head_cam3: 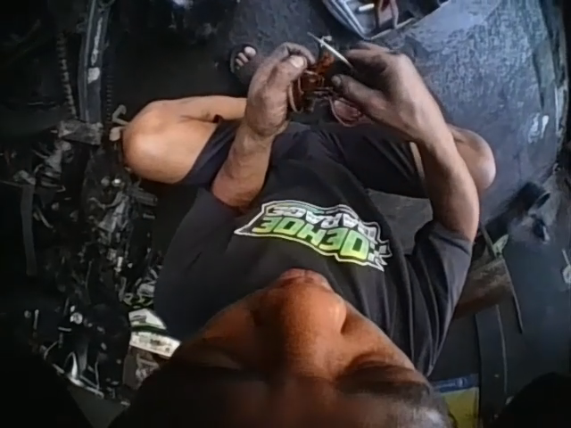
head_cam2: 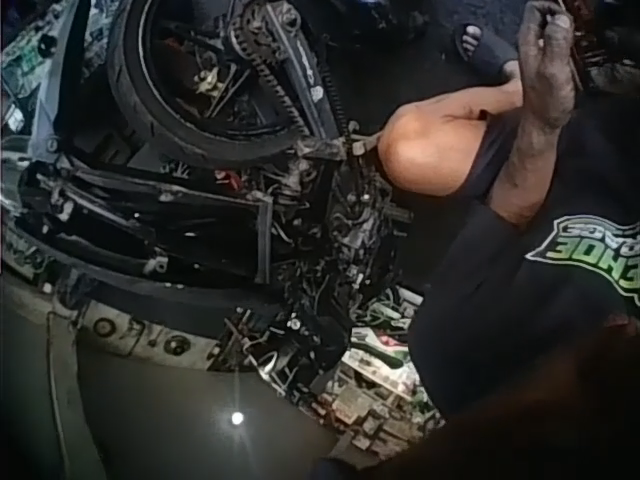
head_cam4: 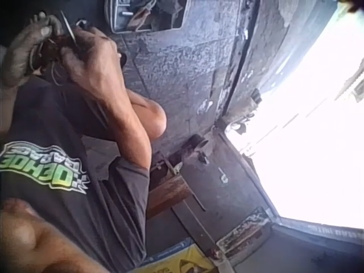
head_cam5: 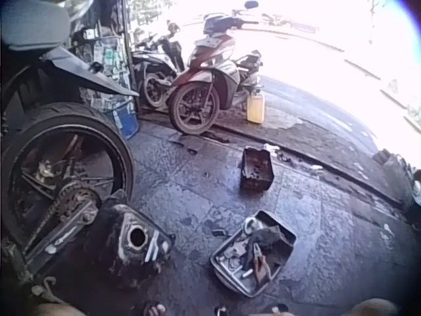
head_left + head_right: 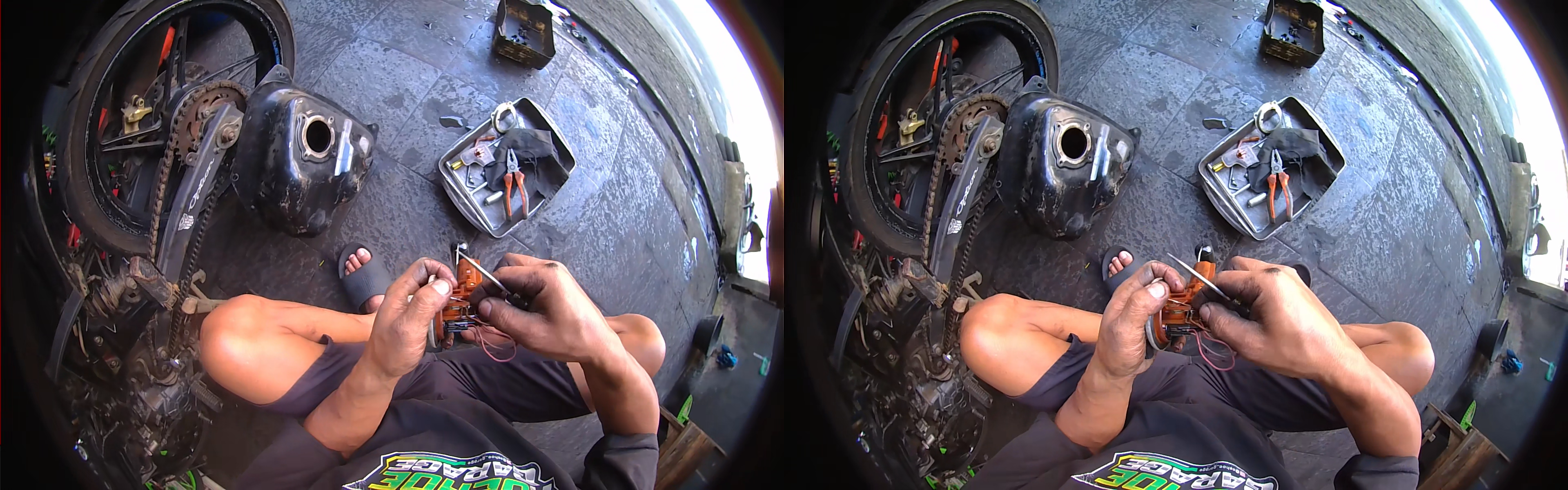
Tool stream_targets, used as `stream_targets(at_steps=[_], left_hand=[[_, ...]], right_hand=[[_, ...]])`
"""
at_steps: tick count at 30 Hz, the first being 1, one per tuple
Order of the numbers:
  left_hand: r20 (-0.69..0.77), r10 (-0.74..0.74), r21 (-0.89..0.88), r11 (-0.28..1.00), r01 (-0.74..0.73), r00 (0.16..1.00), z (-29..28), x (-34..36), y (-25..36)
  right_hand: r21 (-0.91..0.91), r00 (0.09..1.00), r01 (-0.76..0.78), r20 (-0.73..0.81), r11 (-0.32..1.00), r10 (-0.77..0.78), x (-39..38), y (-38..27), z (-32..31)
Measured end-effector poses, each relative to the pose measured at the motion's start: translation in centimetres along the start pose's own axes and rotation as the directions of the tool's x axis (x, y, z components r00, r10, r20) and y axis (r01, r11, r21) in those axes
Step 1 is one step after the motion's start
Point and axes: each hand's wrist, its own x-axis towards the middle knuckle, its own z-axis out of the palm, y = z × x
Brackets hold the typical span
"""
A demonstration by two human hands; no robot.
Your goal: Remove and disassemble a motorcycle fuel pump assembly.
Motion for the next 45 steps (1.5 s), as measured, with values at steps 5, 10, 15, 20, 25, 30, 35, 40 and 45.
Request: stream_targets(at_steps=[5,10,15,20,25,30,35,40,45], left_hand=[[0.007,-0.032,0.03,0.999,0.031,0.999,0.3,0.0,0.1],[0.041,0.063,0.239,0.968,-0.071,0.997,1.1,0.1,0.5],[0.028,-0.025,0.229,0.973,0.018,0.999,1.5,-0.2,1.4],[0.081,-0.066,0.196,0.979,0.049,0.995,0.8,0.1,0.5],[0.012,0.02,0.254,0.967,-0.022,1.0,1.5,0.2,0.0],[-0.012,0.103,0.39,0.916,-0.09,0.995,1.5,0.1,0.0],[-0.051,0.173,0.435,0.891,-0.134,0.984,1.6,-0.1,-0.2],[-0.061,0.194,0.492,0.859,-0.139,0.979,1.6,-0.6,0.2],[-0.054,0.229,0.424,0.887,-0.185,0.972,1.2,-0.8,-0.3]], right_hand=[[-0.091,0.995,-0.096,0.03,0.991,0.099,0.0,-1.0,-0.1],[-0.009,0.996,-0.052,0.068,0.999,0.052,-0.1,0.5,0.1],[0.024,0.986,-0.074,0.149,0.997,0.069,0.2,0.8,-0.2],[-0.073,0.982,0.05,0.187,0.996,-0.036,0.1,1.5,-0.3],[0.144,0.97,-0.231,0.108,0.962,0.217,-0.3,1.2,1.0],[0.153,0.964,-0.259,-0.017,0.954,0.264,-0.5,1.6,2.6],[0.092,0.97,-0.195,-0.128,0.976,0.206,-0.6,0.7,3.2],[0.048,0.977,-0.139,-0.156,0.989,0.145,-0.5,0.4,3.6],[0.019,0.98,-0.066,-0.186,0.998,0.068,-0.5,0.4,4.1]])
